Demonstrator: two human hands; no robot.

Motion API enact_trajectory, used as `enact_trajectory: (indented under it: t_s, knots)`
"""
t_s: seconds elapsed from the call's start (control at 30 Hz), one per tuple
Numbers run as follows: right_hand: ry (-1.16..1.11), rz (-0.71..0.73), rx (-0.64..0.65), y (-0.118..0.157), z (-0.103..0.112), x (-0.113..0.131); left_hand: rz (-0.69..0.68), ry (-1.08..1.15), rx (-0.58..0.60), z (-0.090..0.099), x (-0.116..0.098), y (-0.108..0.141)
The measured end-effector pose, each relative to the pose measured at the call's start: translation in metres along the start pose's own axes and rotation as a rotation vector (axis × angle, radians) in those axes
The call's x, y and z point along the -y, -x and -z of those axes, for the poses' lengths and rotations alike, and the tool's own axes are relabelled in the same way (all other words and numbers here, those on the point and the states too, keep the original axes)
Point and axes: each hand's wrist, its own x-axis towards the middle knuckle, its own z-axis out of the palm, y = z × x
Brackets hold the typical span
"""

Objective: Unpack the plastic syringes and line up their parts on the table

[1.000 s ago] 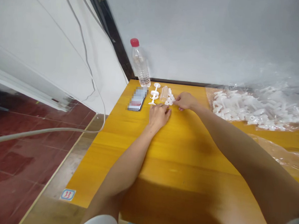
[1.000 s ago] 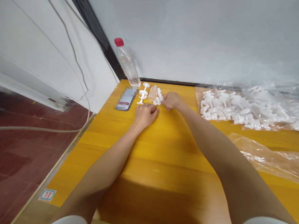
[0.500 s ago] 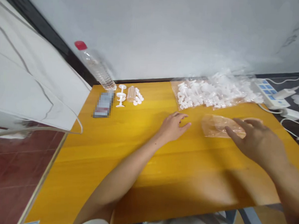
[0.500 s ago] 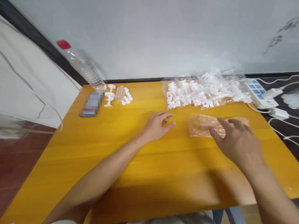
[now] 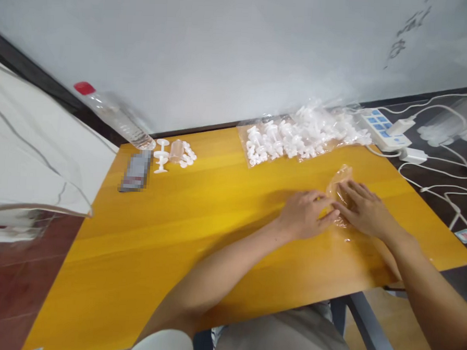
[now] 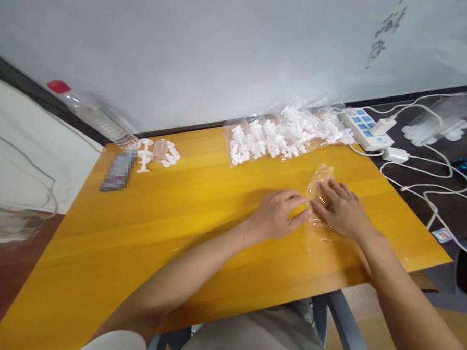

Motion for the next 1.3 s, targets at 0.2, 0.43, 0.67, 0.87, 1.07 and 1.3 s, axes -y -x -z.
enact_trajectory:
  t_s: [0.2,0.43,0.67,0.87,1.07,1.3]
  knots:
    - [-0.04,0.034,0.122,0.029,-0.009,0.005,-0.233,-0.194,0.036,-0.018,0.023,-0.054]
    - [0.038,0.043,0.067,0.046,0.013,0.022,0.047,-0.318,0.096,-0.017,0.055,-0.035]
    - [0.014,0.024,0.142,0.054,0.002,0.033,0.023,-0.252,0.195,-0.016,0.037,-0.035]
    - [0.008,-0.071,0.151,0.001,-0.004,-0.059,0.243,-0.188,-0.233,0.051,0.081,-0.014]
    - [0.032,-0.077,0.101,-0.035,0.022,-0.088,0.588,-0.113,-0.412,0.081,0.136,0.015]
    - [-0.595,-0.159,0.015,-0.074,0.036,0.051,0.609,-0.143,-0.306,0.071,0.161,0.013]
